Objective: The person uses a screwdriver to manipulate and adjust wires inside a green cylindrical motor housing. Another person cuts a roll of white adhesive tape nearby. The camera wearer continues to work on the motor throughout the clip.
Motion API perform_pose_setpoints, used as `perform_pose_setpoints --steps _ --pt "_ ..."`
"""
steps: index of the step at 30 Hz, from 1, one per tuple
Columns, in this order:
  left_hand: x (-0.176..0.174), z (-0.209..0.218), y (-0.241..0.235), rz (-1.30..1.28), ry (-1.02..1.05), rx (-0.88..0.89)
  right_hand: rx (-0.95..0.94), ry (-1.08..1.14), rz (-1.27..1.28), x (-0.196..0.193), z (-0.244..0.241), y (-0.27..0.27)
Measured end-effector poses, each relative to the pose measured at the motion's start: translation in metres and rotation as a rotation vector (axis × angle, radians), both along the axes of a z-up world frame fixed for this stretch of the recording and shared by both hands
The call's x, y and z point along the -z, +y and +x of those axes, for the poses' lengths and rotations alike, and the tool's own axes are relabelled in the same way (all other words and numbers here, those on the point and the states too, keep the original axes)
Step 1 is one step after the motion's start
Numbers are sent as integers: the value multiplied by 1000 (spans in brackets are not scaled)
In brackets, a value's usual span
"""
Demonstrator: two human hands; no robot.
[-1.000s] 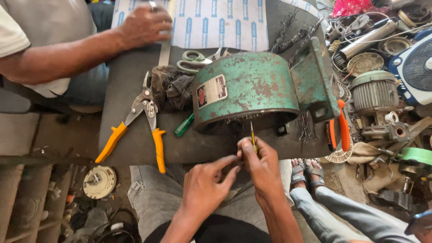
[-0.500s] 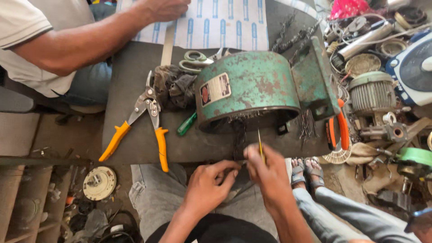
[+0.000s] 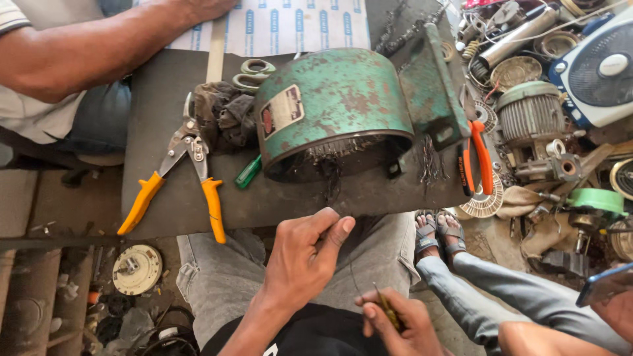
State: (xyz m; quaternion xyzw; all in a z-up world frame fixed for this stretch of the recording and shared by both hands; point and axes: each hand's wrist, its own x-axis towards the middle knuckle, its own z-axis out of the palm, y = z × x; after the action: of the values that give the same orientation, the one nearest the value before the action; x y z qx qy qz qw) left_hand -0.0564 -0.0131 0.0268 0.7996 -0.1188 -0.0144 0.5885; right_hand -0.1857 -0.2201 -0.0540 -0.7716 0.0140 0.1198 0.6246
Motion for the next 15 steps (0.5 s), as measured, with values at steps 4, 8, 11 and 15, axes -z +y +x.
perform_pose_setpoints --steps 4,8,11,15 --pt "-15 0 0 -25 -83 -93 75 -148 -169 -1 -10 -14" --pt "-30 7 -3 -8 -141 -180 153 -281 -283 -1 -23 -14" --pt "-36 19 -8 5 -203 -167 357 -204 -289 9 -27 -9" --pt "-41 17 -5 -28 -148 -158 240 -502 -434 16 -44 -31"
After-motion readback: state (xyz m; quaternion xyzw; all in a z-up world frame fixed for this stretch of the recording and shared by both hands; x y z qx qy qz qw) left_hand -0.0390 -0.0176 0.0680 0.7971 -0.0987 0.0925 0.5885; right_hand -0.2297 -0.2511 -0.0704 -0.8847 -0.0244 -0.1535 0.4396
